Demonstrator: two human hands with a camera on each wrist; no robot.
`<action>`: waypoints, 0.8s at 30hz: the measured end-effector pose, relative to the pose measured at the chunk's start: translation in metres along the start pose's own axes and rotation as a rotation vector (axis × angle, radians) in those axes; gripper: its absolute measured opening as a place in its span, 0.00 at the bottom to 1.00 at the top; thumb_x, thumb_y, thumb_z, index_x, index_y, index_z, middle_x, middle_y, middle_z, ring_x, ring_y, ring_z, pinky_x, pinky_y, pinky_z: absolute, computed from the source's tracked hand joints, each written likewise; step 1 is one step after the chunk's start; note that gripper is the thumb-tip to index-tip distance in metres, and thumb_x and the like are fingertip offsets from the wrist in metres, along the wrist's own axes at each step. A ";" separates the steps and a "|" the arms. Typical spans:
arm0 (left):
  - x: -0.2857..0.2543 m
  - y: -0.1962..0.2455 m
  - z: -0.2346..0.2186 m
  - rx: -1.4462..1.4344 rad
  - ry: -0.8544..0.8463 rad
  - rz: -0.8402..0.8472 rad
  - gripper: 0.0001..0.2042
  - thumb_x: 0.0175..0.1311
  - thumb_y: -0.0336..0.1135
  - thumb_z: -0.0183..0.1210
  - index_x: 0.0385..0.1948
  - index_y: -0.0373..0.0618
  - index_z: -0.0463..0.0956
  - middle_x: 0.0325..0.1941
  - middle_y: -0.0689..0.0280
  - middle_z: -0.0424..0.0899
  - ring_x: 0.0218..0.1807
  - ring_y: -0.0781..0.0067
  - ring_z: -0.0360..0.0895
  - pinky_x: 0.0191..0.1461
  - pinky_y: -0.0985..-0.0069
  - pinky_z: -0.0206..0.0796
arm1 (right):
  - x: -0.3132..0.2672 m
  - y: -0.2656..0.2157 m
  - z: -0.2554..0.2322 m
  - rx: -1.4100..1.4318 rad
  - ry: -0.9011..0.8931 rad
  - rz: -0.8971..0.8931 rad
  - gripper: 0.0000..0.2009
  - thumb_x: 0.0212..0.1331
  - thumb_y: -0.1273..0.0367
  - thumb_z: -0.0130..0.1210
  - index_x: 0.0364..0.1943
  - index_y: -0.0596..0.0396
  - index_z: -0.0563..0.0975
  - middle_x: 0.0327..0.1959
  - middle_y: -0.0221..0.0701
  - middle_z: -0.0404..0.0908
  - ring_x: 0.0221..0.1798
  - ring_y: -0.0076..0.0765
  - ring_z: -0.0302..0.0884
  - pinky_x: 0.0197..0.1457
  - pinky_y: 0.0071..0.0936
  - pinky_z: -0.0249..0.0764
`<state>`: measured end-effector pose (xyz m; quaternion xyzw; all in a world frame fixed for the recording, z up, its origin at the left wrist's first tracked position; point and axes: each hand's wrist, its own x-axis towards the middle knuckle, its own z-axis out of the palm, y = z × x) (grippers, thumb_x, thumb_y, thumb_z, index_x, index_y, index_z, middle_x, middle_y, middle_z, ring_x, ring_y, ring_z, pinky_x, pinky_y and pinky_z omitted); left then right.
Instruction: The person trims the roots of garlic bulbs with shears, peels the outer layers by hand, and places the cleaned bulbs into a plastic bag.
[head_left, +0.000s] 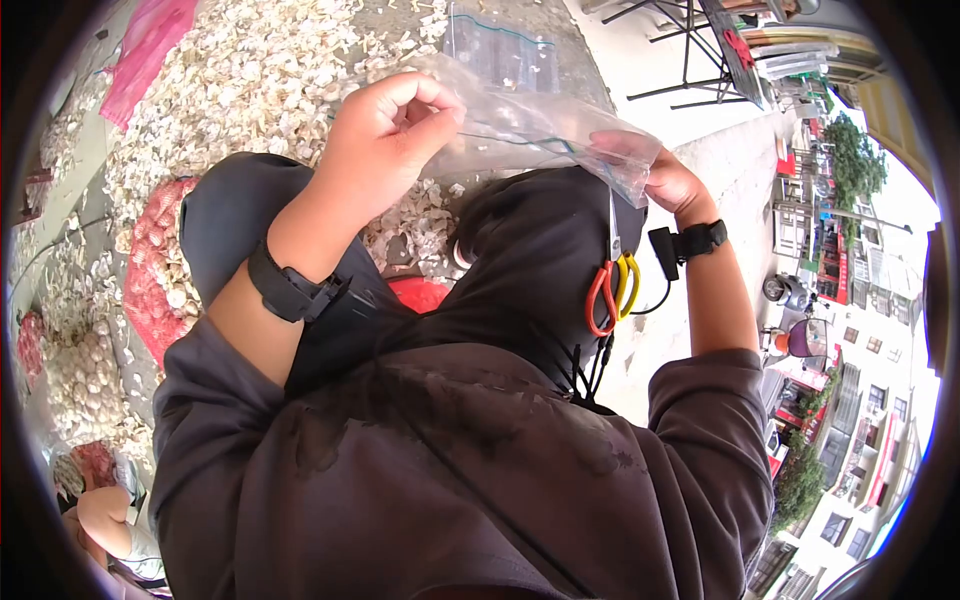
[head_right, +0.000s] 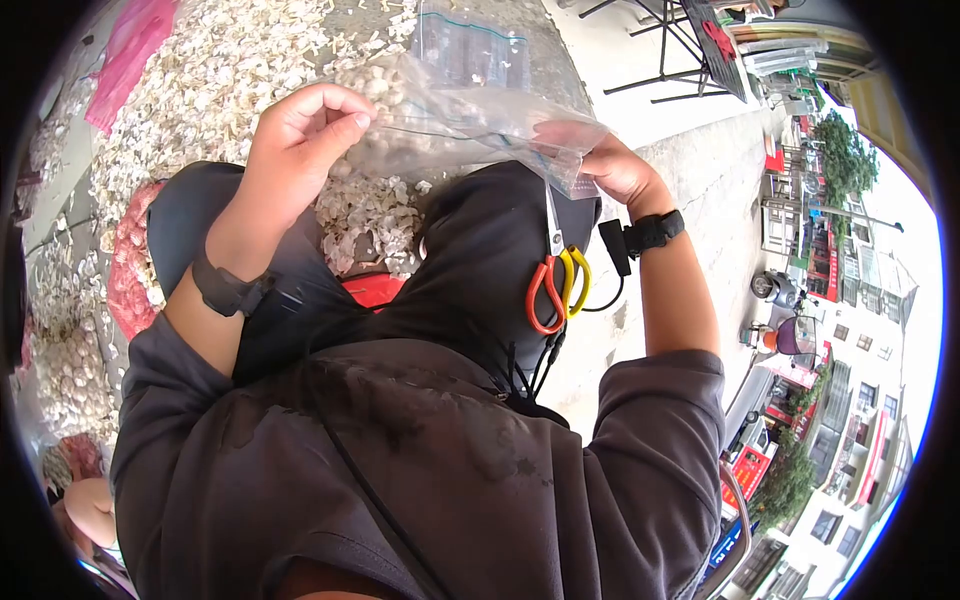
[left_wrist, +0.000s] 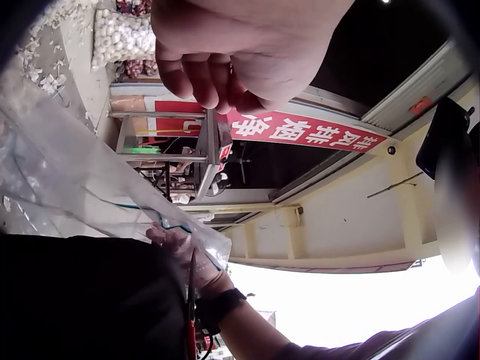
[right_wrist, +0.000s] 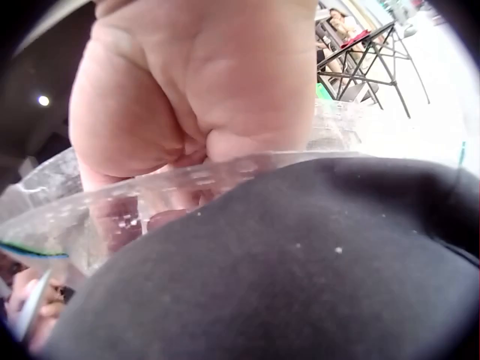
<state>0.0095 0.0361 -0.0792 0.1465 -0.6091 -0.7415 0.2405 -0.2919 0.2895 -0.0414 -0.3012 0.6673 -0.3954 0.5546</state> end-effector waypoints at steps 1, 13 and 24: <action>0.004 -0.003 -0.007 -0.036 -0.006 0.041 0.03 0.66 0.30 0.61 0.36 0.42 0.81 0.28 0.74 0.80 0.27 0.89 0.71 0.31 0.85 0.63 | -0.007 -0.008 0.013 -0.018 0.091 -0.009 0.27 0.53 0.77 0.60 0.62 0.61 0.74 0.57 0.37 0.80 0.60 0.32 0.76 0.67 0.28 0.67; -0.088 0.005 -0.264 0.555 0.684 -0.009 0.10 0.70 0.32 0.53 0.46 0.40 0.81 0.46 0.67 0.85 0.43 0.81 0.77 0.51 0.79 0.67 | -0.125 -0.005 0.131 -1.118 0.614 -0.056 0.06 0.61 0.75 0.58 0.30 0.61 0.72 0.24 0.36 0.73 0.25 0.36 0.72 0.30 0.30 0.69; -0.393 -0.288 -0.357 1.180 0.455 -0.855 0.11 0.60 0.32 0.52 0.36 0.38 0.82 0.44 0.42 0.83 0.52 0.43 0.79 0.58 0.60 0.70 | -0.120 0.007 0.171 -0.891 0.544 0.257 0.20 0.57 0.78 0.63 0.49 0.58 0.64 0.35 0.38 0.79 0.39 0.35 0.83 0.42 0.30 0.82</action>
